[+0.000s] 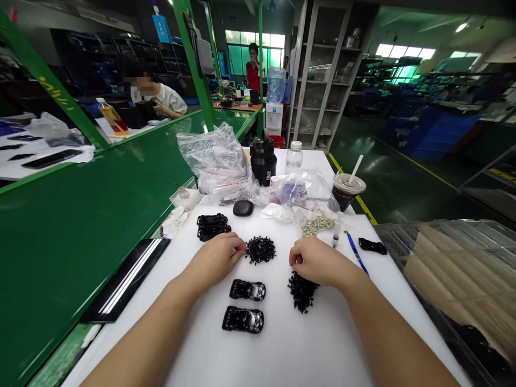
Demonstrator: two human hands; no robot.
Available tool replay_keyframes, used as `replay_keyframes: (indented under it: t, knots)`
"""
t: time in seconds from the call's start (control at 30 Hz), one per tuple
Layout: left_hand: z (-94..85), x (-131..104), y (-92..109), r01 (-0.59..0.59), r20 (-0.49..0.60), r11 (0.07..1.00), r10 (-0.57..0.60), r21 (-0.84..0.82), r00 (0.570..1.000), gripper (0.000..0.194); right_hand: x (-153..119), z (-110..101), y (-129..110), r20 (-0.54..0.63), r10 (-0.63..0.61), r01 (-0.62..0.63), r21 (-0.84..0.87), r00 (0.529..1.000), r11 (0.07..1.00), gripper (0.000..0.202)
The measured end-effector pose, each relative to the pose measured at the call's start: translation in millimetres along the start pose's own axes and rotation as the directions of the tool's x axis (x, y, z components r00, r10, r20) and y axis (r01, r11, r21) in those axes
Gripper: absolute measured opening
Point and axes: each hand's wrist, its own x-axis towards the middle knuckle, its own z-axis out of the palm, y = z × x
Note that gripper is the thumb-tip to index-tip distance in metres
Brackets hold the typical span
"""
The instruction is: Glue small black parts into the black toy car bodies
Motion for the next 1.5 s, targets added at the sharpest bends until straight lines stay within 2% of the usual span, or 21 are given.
replay_keyframes:
  t: [0.17,0.37,0.53,0.67,0.77,0.9,1.0,1.1,1.23,1.37,1.5]
  knots:
    - [-3.2,-0.7,2.7,0.005,-0.013,1.0,-0.005,0.01,1.0,0.026,0.2,-1.4,5.2,0.031,0.045,-0.044,-0.032,0.998,0.998,0.025]
    - [-7.3,-3.0,-0.3,-0.001,-0.006,0.998,0.001,0.057,1.0,0.029,-1.1,-3.3,0.1,0.041,0.039,-0.037,-0.057,0.998,0.998,0.019]
    - [-36.0,-23.0,7.6,-0.036,0.0,0.994,0.036,0.105,0.999,0.036,-1.4,0.5,1.4,0.036,0.024,-0.022,-0.071,0.999,0.997,0.02]
    - [-54.9,-48.9,13.7,0.032,0.032,0.971,-0.04,0.236,0.999,0.028,-3.3,-0.3,1.9,0.027,0.016,-0.014,-0.074,0.999,0.997,0.018]
    - [-49.8,-62.6,7.7,0.018,0.103,0.956,-0.05,0.293,0.993,0.024,-4.6,-2.8,0.8,0.014,0.02,-0.019,-0.073,1.0,0.997,0.019]
    - [-34.7,-67.2,-7.2,-0.096,0.095,0.942,0.069,0.322,0.993,0.029,-4.0,-3.6,-0.8,-0.004,0.021,-0.021,-0.074,1.0,0.997,0.018]
    - [-31.4,-64.2,-12.6,-0.166,0.115,0.931,0.136,0.325,0.984,0.031,-3.2,-3.2,-1.1,-0.022,0.013,-0.014,-0.081,1.0,0.997,0.017]
    - [-32.7,-59.9,-9.6,-0.127,0.138,0.939,0.087,0.32,0.987,0.028,-3.9,-4.1,-0.3,-0.04,0.005,-0.008,-0.096,0.999,0.995,0.017]
    - [-30.7,-54.9,0.7,-0.016,0.1,0.937,-0.02,0.35,0.995,0.028,-7.1,-4.3,-3.7,-0.074,-0.016,0.007,-0.124,0.997,0.992,0.017]
    - [-26.1,-51.5,5.2,-0.013,0.09,0.932,-0.021,0.361,0.996,0.027,-10.1,1.7,-18.3,-0.086,-0.114,0.102,-0.131,0.99,0.986,0.017]
    - [-28.6,-51.0,1.2,-0.051,0.099,0.931,0.016,0.362,0.995,0.026,-11.5,8.7,-32.0,-0.054,-0.227,0.22,-0.123,0.972,0.968,0.019]
